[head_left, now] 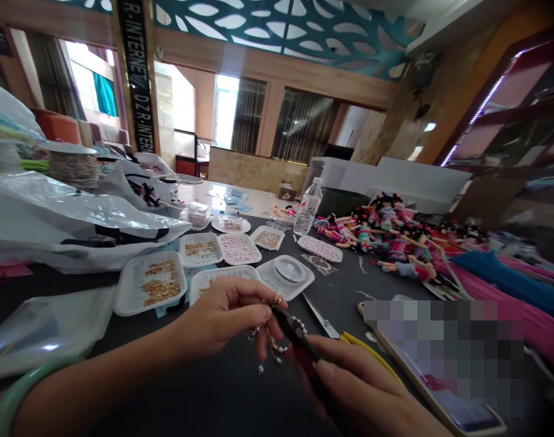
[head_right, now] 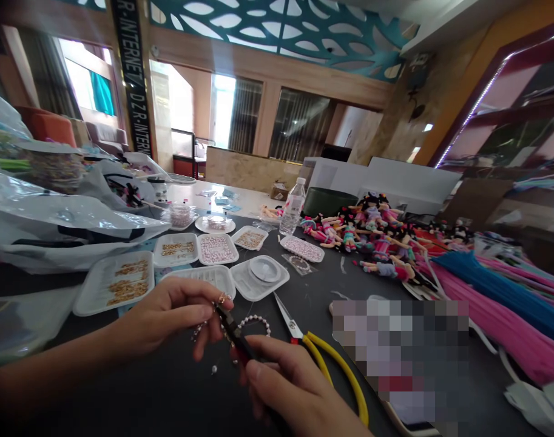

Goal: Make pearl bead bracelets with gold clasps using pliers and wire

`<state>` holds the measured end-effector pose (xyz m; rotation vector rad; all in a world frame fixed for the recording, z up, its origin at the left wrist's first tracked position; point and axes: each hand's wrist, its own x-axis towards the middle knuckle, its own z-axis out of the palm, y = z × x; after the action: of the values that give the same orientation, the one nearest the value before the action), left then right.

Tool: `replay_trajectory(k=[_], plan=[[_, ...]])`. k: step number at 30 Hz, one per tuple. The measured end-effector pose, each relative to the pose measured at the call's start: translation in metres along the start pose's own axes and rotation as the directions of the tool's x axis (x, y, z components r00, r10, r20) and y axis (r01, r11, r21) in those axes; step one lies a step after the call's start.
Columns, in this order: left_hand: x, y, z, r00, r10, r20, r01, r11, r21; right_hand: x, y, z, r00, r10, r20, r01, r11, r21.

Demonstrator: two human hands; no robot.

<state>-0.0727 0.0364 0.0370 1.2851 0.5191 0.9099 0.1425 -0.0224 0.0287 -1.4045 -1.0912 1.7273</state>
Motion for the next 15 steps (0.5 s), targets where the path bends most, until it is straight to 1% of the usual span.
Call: replay_trajectory(k=[3,6,10,15], plan=[[0.0001,-0.0002,0.0002,1.0,0.002,-0.002,-0.002,1.0,0.002,-0.0003,0.0002,0.001,0.999,0.019,0.026,-0.02,0.999,0.042],[0.0003,0.0007,0.0011,1.0,-0.007,-0.013,0.007,1.0,0.021,-0.0015,-0.0013,0.0022,1.0,0.025,0.019,-0.026,0.999,0.044],[0.0003,0.0009,0.0016,0.999,-0.015,-0.03,0.016,0.999,0.048,-0.0025,-0.0033,0.0041,1.0,0.002,0.027,-0.004,0.998,0.064],[0.0001,0.0005,0.001,1.0,-0.023,-0.02,0.024,0.999,0.023,-0.0011,-0.0026,0.0043,0.999,-0.012,0.051,0.009,0.998,0.069]])
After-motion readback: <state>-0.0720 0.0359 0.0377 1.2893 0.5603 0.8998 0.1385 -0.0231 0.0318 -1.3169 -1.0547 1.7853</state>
